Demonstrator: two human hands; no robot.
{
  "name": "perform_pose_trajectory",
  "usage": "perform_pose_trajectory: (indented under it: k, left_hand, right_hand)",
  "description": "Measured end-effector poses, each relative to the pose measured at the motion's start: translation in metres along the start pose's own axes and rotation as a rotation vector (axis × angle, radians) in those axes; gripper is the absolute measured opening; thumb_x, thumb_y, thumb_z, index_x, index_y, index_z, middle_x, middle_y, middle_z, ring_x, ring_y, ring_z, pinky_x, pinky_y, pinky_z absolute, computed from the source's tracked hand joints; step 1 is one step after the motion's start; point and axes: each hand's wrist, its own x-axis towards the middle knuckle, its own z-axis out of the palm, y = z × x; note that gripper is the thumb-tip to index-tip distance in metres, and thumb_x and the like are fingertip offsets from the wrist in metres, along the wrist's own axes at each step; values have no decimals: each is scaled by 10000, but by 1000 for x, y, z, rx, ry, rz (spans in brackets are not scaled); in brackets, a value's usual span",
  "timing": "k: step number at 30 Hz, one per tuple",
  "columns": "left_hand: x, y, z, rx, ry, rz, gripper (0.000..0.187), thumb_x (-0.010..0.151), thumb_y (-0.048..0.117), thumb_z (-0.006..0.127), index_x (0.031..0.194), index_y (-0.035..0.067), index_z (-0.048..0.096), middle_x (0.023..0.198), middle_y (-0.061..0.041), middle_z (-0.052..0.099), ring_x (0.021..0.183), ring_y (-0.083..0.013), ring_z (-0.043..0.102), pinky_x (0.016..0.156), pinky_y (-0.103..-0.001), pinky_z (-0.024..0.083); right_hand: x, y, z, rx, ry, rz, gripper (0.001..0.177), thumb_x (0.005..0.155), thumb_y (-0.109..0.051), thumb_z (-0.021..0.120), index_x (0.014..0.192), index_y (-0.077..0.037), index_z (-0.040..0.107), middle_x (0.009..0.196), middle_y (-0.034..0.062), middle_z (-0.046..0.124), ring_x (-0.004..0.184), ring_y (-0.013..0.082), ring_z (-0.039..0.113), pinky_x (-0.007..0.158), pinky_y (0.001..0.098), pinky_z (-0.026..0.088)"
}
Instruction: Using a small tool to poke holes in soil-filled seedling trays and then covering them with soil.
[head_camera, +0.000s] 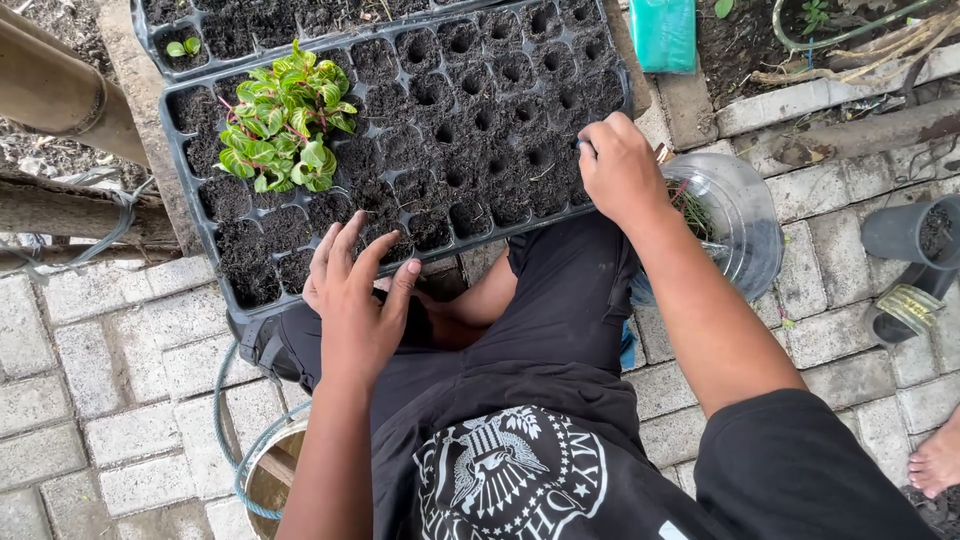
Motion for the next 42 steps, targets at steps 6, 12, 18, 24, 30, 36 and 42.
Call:
perform_pose_trajectory:
  k: [6,12,18,24,30,36,42]
  left_hand:
    - [7,4,7,6,-22,3,345,998,371,724,1283,179,693,1479,-138,538,1399,-451,435,1068,-637,334]
    - [11,3,21,-17,-66,-8,326,1009,391,699,1280,209,698,1452,-96,566,1391,-383,467,1045,-608,325]
    - [14,0,24,-5,-105,-43,312,1019,399,679,1272,218,698,1445,-79,575,1389,-367,477,1023,-616,333]
    - [12,-12,23,11,-103,-92,308,1013,398,685,1269,226,700,1442,-62,581,1383,-344,483,1029,-600,337]
    - [14,-13,21,-14,-102,-96,309,1018,394,678,1280,231,692,1430,-68,584,1378,-347,487,1033,-577,334]
    - [11,-18,25,4,-128,-115,322,1017,411,677,1284,231,693,1425,-68,588,1374,-347,489,1036,-574,327]
    - [11,-19,19,2,-114,-113,296,1019,379,678,1271,224,692,1401,-72,600,1364,-363,500,1024,-589,345]
  right_hand:
    - [3,13,10,24,13,62,167,1034,-115,631,1118,-8,727,992,133,627,950,346,707,810,427,598]
    - [-2,-1,1,61,-93,78,170,1007,-97,633,1112,-1,726,992,145,635,961,362,705,815,444,592]
    - [4,-11,9,111,-99,115,173,988,-98,651,1097,18,719,987,163,636,912,366,719,754,440,605]
    - [5,0,10,96,-53,168,144,1009,-93,638,1067,6,726,971,157,625,883,333,715,704,392,607]
    - [-3,4,16,70,-80,106,136,965,-99,669,1052,-12,728,977,162,637,933,404,700,780,488,589]
    - [2,6,19,80,-40,122,128,971,-106,670,1047,-28,737,961,154,639,919,375,698,775,464,589]
    - [5,8,12,49,-95,209,144,1005,-113,629,1068,-39,736,952,135,633,905,296,685,793,401,587]
